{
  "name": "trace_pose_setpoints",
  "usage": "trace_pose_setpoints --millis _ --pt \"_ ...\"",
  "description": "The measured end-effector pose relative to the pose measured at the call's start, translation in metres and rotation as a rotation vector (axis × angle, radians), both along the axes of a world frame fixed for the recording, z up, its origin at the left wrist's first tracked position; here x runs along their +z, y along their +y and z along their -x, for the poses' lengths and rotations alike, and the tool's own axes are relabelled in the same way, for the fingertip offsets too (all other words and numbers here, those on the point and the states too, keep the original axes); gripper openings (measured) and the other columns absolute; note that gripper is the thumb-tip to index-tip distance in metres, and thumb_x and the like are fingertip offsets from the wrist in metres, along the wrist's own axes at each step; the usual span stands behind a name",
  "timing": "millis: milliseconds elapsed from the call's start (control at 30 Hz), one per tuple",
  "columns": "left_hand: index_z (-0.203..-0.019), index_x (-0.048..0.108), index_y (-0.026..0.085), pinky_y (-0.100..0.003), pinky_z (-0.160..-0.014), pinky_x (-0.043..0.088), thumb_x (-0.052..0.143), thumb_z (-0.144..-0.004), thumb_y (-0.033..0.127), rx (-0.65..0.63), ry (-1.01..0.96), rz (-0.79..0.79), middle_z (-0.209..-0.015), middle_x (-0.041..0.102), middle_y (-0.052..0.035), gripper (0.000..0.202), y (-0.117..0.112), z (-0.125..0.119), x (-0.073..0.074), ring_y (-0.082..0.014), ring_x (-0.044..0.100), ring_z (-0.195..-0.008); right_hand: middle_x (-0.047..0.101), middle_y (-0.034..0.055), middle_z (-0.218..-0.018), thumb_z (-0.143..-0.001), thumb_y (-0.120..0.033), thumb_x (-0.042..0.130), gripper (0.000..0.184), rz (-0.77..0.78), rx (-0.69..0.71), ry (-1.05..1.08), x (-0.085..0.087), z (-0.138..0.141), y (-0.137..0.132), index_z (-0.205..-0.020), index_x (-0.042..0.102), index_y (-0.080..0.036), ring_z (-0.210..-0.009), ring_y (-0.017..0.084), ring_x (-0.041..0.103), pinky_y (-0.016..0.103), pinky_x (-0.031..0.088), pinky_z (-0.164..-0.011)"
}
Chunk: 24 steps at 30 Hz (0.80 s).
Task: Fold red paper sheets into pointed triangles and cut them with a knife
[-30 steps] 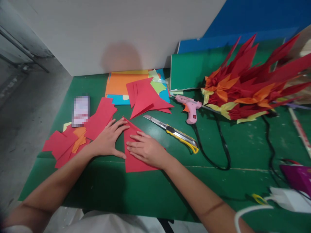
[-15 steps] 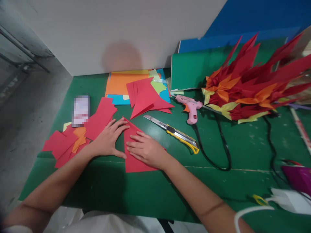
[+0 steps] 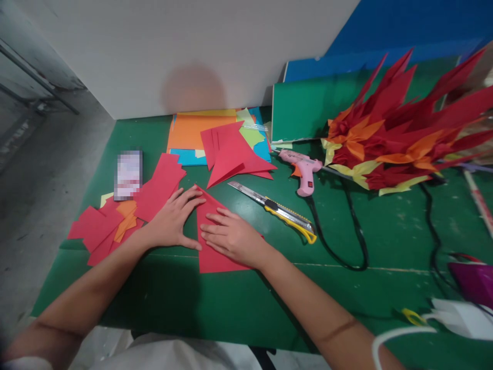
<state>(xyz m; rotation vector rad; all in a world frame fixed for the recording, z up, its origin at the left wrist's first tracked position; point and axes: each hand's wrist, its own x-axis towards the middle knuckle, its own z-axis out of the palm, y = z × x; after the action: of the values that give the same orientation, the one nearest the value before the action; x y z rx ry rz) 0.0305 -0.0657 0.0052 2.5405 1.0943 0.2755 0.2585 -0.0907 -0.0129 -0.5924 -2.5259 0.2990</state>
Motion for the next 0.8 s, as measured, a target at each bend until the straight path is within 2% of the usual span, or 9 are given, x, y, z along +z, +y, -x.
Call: trace_pose_setpoints --millis 233,433,633,800 --pt "-0.138 0.041 0.015 -0.053 -0.118 0.013 0.059 -0.061 0.082 -0.005 -0.004 -0.014 -0.142 0.043 -0.0187 0.104 -0.001 0.000 0.000 -0.0357 0.026 -0.142 0.073 0.0051 -0.107 -0.094 -0.025 0.051 0.022 0.006 0.000 -0.009 -0.001 0.000 0.000 -0.095 0.073 -0.021 -0.115 0.023 0.060 0.049 0.044 -0.104" --pt "-0.133 0.047 0.017 -0.051 -0.111 0.025 0.045 -0.087 0.065 0.099 0.056 -0.073 -0.140 0.046 -0.0159 0.067 -0.008 -0.007 0.000 -0.0314 0.039 -0.131 0.074 0.0043 -0.104 -0.093 -0.023 0.053 0.021 0.006 -0.030 -0.012 -0.003 0.000 -0.002 -0.105 0.071 -0.022 -0.116 0.023 0.060 0.047 0.044 -0.104" --pt "-0.130 0.054 0.021 -0.052 -0.103 0.030 0.050 -0.086 0.062 0.162 0.137 -0.127 -0.141 0.048 -0.0143 0.060 -0.011 -0.011 0.000 -0.0334 0.042 -0.126 0.074 0.0039 -0.103 -0.093 -0.023 0.053 0.022 0.001 -0.026 -0.013 -0.002 0.000 -0.001 -0.105 0.071 -0.021 -0.115 0.023 0.060 0.047 0.045 -0.104" --pt "-0.126 0.058 0.026 -0.051 -0.099 0.034 0.042 -0.094 0.052 0.202 0.151 -0.160 -0.145 0.045 -0.0104 0.045 -0.009 -0.011 -0.001 -0.0320 0.043 -0.125 0.072 0.0052 -0.110 -0.094 -0.023 0.051 0.023 0.003 -0.019 -0.028 -0.001 0.000 -0.001 -0.105 0.071 -0.021 -0.115 0.023 0.060 0.048 0.044 -0.104"
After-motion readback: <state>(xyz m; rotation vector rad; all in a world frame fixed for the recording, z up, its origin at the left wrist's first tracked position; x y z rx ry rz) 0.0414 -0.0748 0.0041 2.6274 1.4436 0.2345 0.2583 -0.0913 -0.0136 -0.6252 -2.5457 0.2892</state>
